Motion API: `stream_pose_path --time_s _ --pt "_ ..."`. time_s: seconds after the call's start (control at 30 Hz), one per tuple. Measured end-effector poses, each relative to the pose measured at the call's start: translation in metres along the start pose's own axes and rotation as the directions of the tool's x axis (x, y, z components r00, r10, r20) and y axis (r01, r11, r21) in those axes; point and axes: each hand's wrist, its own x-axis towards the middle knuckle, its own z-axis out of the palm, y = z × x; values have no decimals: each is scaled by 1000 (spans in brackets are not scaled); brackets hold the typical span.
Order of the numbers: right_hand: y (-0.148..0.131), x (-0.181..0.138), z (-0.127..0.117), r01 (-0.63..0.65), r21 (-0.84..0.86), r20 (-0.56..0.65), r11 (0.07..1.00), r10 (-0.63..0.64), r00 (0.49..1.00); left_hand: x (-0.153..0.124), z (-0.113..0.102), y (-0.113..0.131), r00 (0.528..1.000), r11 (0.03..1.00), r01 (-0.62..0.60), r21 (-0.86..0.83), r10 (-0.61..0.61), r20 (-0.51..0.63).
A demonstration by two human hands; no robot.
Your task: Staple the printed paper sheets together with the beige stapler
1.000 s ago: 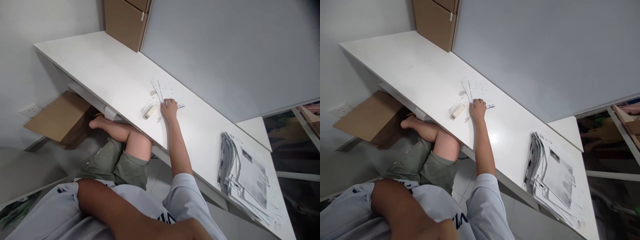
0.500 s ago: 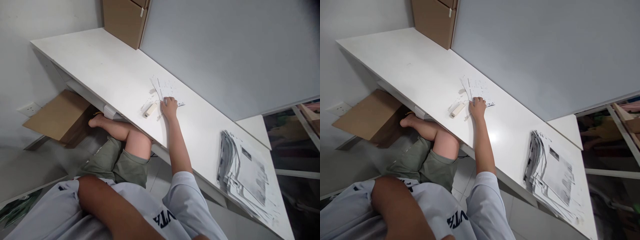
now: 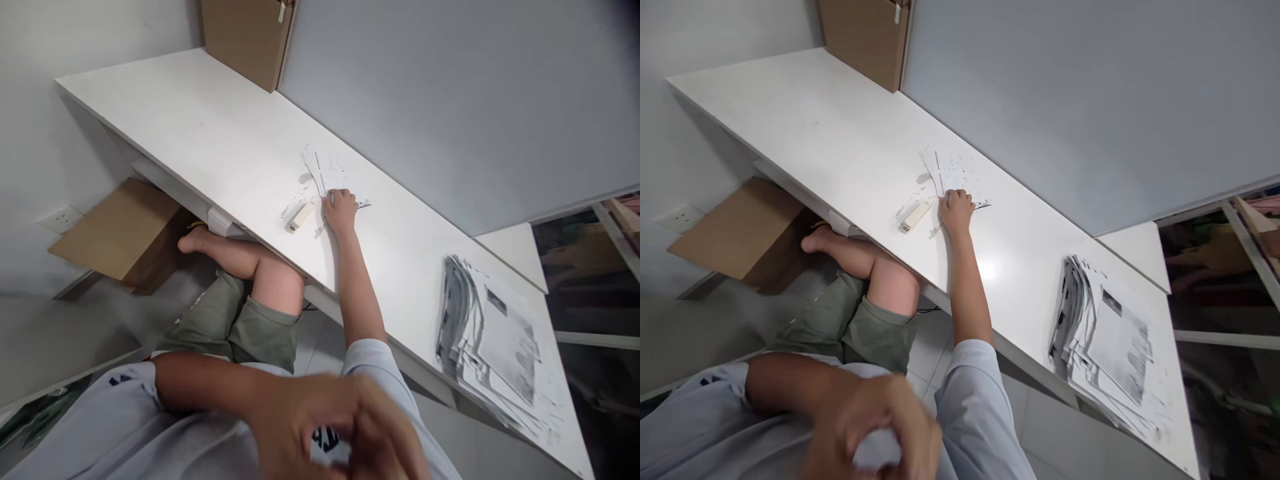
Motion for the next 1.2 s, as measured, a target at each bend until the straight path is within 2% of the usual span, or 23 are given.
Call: stream_pose_path --time_s 0.07,0.1,0.13,0.2,0.23,0.27,0.33,0.37,0.43,0.5,0.63,0.73,0.83,0.87,1.0,1.07,1.13,1.2 --pt "-4 0 -5 6 -17 11 1000 -6 1000 1 -17 -19 982 995 -89 43 95 -162" --pt "-6 1 -8 10 -21 14 1000 -10 1000 2 -29 -33 933 986 -113 120 147 -328" --pt "-8 1 -10 14 -23 14 1000 -14 1000 4 -43 -50 916 967 -46 249 141 -376" --pt "-12 2 -14 13 -27 6 1000 -13 1000 8 -72 -85 892 838 152 523 112 -439" --pt "-13 3 -15 7 -30 1 1000 -7 1000 11 -85 -100 882 749 265 608 66 -466" --pt "-14 4 -16 -1 -32 -4 999 1 1000 13 -96 -112 874 672 325 666 55 -482" --pt "-16 5 -17 -16 -26 -14 1000 16 1000 17 -110 -128 888 582 353 733 39 -459" --pt "-16 5 -18 -18 -14 -25 1000 18 1000 18 -113 -132 891 567 349 746 45 -451" --pt "-18 3 -22 -16 24 -71 1000 17 997 20 -116 -135 883 568 344 748 75 -463" --pt "-21 0 -28 -37 70 -182 997 49 982 21 -118 -135 865 593 337 731 110 -489" --pt "-27 -19 -48 -111 194 -441 975 187 878 25 -125 -136 836 730 266 630 150 -528" --pt "-34 -55 -58 -115 313 -534 943 275 799 30 -131 -133 753 864 148 481 217 -621" --pt "-49 -116 -55 -126 440 -577 889 388 718 34 -133 -127 668 932 52 360 235 -706" --pt "-55 -141 -52 -140 487 -576 862 438 690 34 -133 -126 664 941 28 338 235 -710" --pt "-73 -245 -34 -175 648 -542 741 610 578 27 -136 -132 704 966 -50 253 214 -677" --pt "-77 -287 -30 -148 681 -530 717 622 576 22 -138 -138 669 963 -22 268 214 -712" --pt "-76 -315 -31 -114 699 -521 706 612 596 18 -138 -142 589 951 41 307 225 -776" --pt "-74 -328 -34 -90 716 -511 692 608 608 17 -137 -142 522 951 75 301 219 -824"
